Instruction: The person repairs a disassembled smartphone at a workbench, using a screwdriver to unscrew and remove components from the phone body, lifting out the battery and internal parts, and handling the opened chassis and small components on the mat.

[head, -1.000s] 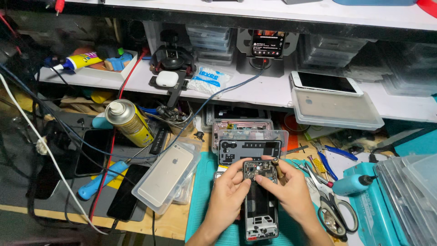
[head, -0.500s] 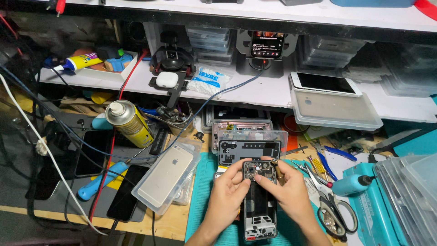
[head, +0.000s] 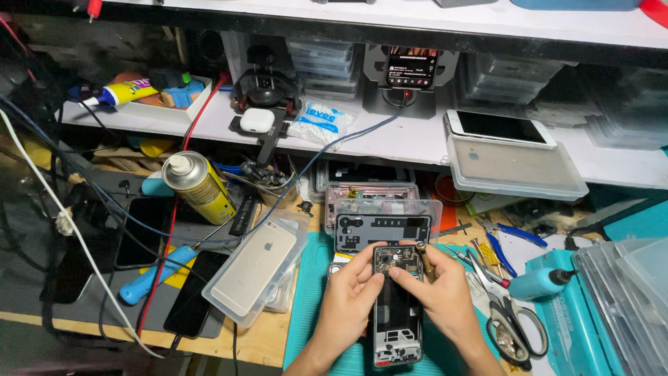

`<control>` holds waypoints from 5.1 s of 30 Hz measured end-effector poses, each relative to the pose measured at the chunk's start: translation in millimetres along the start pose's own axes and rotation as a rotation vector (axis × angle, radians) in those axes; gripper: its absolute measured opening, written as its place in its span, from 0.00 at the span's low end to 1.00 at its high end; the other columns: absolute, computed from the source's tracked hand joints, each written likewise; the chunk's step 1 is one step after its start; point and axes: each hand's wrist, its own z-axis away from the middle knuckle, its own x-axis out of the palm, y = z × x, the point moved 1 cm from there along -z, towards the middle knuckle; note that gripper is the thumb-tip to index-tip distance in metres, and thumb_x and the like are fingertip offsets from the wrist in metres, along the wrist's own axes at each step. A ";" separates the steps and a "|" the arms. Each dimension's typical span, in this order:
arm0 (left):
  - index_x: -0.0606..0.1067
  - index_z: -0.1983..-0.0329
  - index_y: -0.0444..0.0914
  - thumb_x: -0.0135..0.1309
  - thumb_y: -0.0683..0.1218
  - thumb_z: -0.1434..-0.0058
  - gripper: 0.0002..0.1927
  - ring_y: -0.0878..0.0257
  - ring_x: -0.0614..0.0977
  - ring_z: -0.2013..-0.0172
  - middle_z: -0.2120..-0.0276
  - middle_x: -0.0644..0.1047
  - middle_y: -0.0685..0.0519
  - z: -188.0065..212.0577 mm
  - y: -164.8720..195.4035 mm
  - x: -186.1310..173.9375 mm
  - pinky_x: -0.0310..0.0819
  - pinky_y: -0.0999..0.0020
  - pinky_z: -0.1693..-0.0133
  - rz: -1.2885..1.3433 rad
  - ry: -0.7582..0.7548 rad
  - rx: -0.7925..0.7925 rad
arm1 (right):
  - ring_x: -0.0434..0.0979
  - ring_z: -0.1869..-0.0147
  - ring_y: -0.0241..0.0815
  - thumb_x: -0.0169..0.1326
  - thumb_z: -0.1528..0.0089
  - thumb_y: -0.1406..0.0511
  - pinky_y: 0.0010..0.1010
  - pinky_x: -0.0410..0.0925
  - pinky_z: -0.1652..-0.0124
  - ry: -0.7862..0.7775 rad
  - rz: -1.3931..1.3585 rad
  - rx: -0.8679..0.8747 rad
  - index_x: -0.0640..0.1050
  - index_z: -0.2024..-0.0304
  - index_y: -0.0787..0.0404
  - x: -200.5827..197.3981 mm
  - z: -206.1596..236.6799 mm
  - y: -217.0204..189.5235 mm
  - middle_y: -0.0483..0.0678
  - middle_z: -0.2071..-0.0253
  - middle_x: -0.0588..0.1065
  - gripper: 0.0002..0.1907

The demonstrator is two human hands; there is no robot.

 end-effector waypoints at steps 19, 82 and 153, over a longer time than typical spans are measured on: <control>0.64 0.30 0.31 0.45 0.35 0.34 0.26 0.64 0.84 0.61 0.53 0.82 0.42 -15.0 25.8 -38.2 0.78 0.72 0.67 -0.005 0.220 -0.018 | 0.75 0.63 0.31 0.60 0.39 0.65 0.23 0.69 0.61 0.255 0.292 -0.135 0.82 0.52 0.68 -54.6 -19.5 -2.6 0.44 0.65 0.81 0.16; 0.55 0.25 0.37 0.41 0.32 0.35 0.34 0.70 0.81 0.63 0.52 0.81 0.46 0.1 3.1 -12.5 0.72 0.79 0.67 -0.052 -0.022 -0.106 | 0.82 0.66 0.35 0.64 0.49 0.72 0.25 0.71 0.66 0.086 0.460 -0.422 0.85 0.64 0.65 -16.7 1.0 -33.8 0.46 0.68 0.83 0.09; 0.55 0.25 0.37 0.40 0.33 0.33 0.32 0.66 0.82 0.57 0.46 0.78 0.45 -6.0 -5.0 -0.8 0.76 0.76 0.62 -0.065 -0.047 -0.154 | 0.64 0.77 0.34 0.66 0.47 0.70 0.25 0.57 0.77 0.173 0.508 -0.437 0.85 0.66 0.62 -17.5 3.3 -21.2 0.44 0.69 0.77 0.06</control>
